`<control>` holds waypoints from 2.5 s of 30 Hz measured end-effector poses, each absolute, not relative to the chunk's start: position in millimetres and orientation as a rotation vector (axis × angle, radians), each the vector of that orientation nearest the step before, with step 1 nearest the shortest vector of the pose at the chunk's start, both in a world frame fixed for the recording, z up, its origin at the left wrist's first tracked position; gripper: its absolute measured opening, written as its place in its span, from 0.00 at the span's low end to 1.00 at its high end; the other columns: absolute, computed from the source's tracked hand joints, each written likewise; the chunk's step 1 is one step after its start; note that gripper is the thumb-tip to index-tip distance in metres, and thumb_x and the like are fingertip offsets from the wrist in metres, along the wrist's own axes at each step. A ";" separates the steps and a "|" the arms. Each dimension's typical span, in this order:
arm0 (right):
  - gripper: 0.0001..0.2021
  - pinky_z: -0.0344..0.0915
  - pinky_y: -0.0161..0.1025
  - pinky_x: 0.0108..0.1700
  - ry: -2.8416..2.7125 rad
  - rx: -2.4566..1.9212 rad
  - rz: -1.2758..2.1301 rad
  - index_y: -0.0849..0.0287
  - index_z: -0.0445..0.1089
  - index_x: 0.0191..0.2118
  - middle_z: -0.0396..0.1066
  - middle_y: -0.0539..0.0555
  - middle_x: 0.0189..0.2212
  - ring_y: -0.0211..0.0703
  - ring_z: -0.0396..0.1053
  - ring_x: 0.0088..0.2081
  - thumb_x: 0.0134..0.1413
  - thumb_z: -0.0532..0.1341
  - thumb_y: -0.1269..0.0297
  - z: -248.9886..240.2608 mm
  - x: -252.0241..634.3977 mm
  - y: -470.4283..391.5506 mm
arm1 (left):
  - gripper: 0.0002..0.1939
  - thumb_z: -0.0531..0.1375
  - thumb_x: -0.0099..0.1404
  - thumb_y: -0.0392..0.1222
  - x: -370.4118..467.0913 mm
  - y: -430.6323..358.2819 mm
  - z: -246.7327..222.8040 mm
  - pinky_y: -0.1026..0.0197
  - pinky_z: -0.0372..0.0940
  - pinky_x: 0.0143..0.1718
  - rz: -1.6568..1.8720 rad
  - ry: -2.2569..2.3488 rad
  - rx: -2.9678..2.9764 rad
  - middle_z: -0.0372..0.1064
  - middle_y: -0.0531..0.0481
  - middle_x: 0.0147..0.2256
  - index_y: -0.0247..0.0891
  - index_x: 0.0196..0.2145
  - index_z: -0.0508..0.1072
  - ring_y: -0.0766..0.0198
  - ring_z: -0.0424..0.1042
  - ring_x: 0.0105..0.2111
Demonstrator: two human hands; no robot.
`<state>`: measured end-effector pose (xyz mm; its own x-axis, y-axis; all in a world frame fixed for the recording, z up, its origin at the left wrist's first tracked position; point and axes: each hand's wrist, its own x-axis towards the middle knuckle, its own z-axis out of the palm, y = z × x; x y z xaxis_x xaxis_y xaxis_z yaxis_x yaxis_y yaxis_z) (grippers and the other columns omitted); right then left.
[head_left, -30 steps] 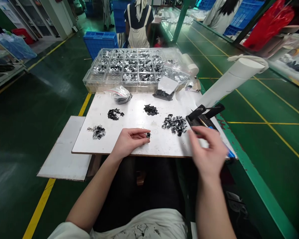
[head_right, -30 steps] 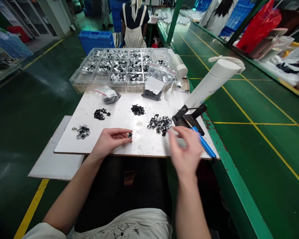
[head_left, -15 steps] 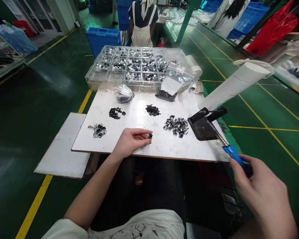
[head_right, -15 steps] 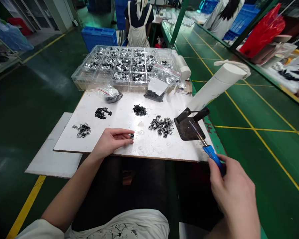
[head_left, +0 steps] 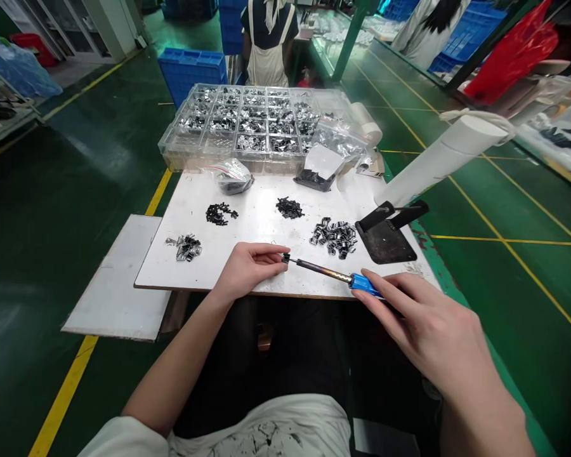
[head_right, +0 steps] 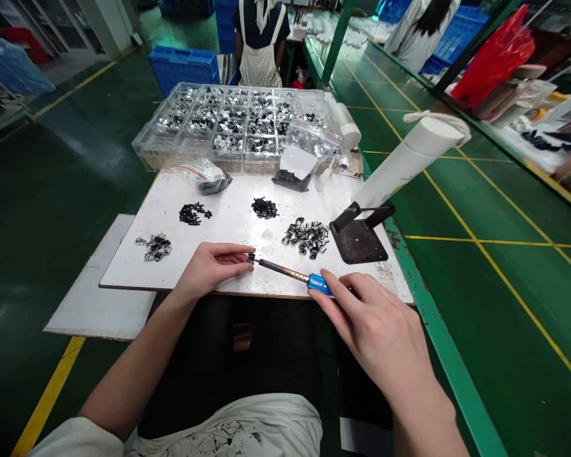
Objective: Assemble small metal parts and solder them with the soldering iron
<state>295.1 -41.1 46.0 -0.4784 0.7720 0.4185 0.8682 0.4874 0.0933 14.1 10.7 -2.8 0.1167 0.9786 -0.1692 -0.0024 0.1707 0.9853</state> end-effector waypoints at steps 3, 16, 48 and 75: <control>0.15 0.57 0.38 0.31 -2.449 -1.362 -0.441 0.58 0.75 0.52 0.74 0.53 0.35 0.39 0.72 0.32 0.66 0.61 0.56 48.5 291.9 -38.9 | 0.20 0.74 0.50 0.39 14.2 10.9 -3.2 0.57 0.74 0.45 1.003 1.191 1.125 0.80 0.45 0.33 0.37 0.43 0.85 0.59 0.78 0.36; 0.15 0.58 0.38 0.30 -2.497 -1.358 -0.449 0.58 0.76 0.51 0.73 0.53 0.34 0.39 0.70 0.31 0.68 0.59 0.55 52.4 290.0 -35.4 | 0.19 0.74 0.52 0.40 13.9 10.6 -7.1 0.59 0.74 0.44 0.993 1.181 1.143 0.81 0.46 0.34 0.38 0.43 0.84 0.60 0.78 0.36; 0.15 0.56 0.38 0.30 -2.478 -1.333 -0.496 0.58 0.75 0.52 0.74 0.53 0.34 0.38 0.69 0.30 0.66 0.62 0.57 58.3 289.2 -37.1 | 0.20 0.74 0.50 0.39 14.2 9.5 -2.0 0.59 0.75 0.43 1.006 1.196 1.119 0.81 0.47 0.32 0.37 0.43 0.84 0.60 0.79 0.35; 0.19 0.50 0.39 0.24 -2.515 -1.461 -0.541 0.57 0.77 0.47 0.71 0.53 0.30 0.38 0.65 0.24 0.69 0.54 0.51 63.7 276.3 -38.2 | 0.19 0.74 0.52 0.40 14.2 9.9 -3.7 0.57 0.75 0.44 1.000 1.193 1.148 0.80 0.46 0.33 0.37 0.43 0.84 0.59 0.79 0.35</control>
